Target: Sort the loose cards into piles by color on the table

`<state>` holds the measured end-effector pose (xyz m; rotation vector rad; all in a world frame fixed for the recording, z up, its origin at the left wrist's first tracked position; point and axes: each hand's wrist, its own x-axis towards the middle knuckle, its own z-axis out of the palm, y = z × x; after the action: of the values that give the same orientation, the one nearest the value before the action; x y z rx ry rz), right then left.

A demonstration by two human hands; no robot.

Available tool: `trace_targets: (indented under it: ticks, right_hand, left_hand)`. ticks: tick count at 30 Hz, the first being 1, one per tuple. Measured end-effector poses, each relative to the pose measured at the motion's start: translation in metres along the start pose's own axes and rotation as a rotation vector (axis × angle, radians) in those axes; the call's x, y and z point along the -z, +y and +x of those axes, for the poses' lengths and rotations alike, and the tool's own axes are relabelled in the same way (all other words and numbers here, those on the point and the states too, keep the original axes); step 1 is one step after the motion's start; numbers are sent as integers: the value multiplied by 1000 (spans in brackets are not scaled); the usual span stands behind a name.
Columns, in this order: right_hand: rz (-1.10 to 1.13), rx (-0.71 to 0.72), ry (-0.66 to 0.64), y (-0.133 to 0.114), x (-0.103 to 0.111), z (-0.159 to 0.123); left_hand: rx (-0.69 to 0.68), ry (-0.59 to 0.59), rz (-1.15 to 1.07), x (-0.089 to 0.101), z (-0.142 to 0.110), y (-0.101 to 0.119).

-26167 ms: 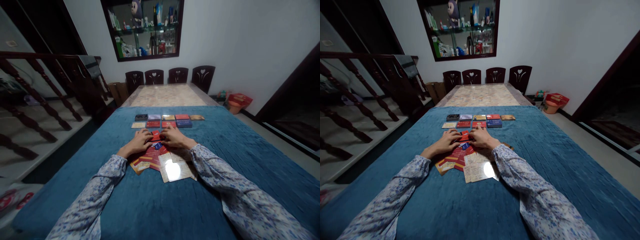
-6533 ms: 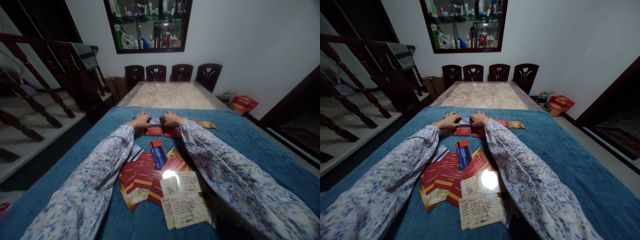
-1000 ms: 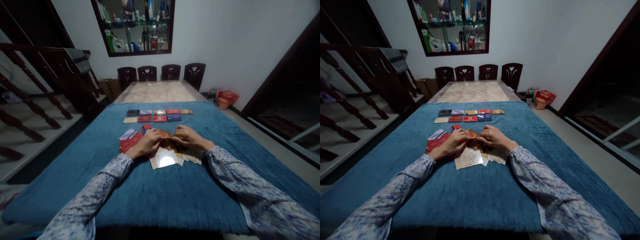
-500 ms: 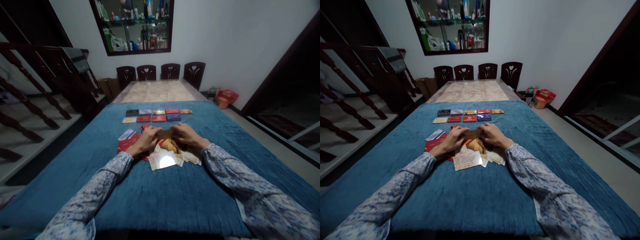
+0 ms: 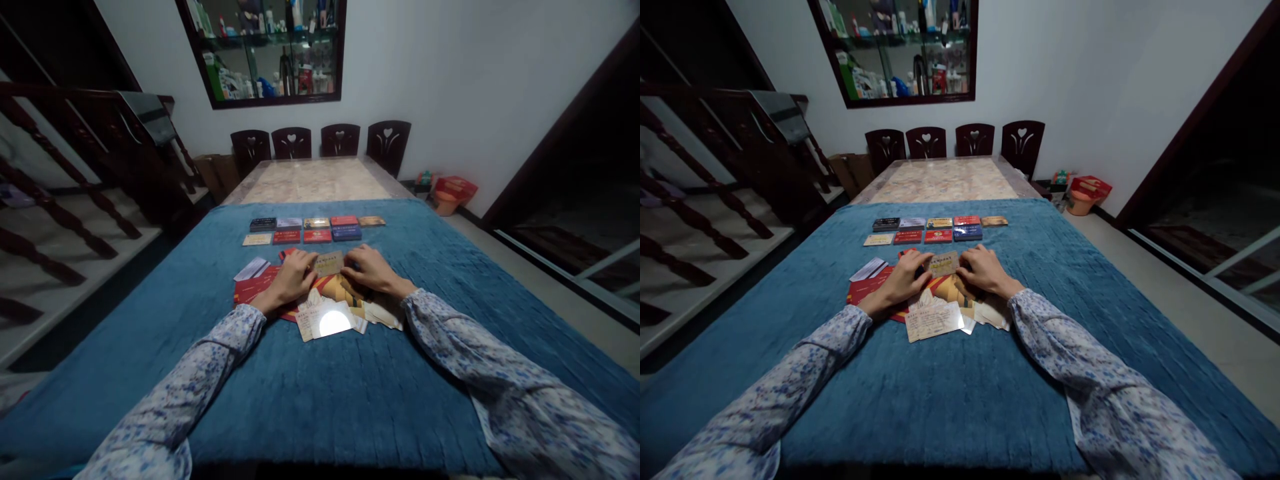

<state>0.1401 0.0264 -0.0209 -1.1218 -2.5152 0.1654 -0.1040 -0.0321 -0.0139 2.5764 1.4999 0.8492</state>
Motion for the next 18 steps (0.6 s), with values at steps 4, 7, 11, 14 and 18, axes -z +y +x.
trace_targets:
  ticks: [4, 7, 11, 14, 18]
  right_hand:
    - [66, -35, 58, 3, -5, 2]
    - [115, -77, 130, 5, -8, 5]
    - [179, -149, 175, 3, -6, 9]
    - [215, -187, 196, -2, -2, 13]
    - [293, -254, 231, -9, -2, 20]
  left_hand:
    - [-8, 10, 22, 1, 1, 1]
    - [4, -6, 47, 2, 2, 3]
    - [15, -29, 77, 4, 3, 4]
    - [17, -34, 105, 5, 3, 5]
    - [5, -54, 131, 5, 3, 6]
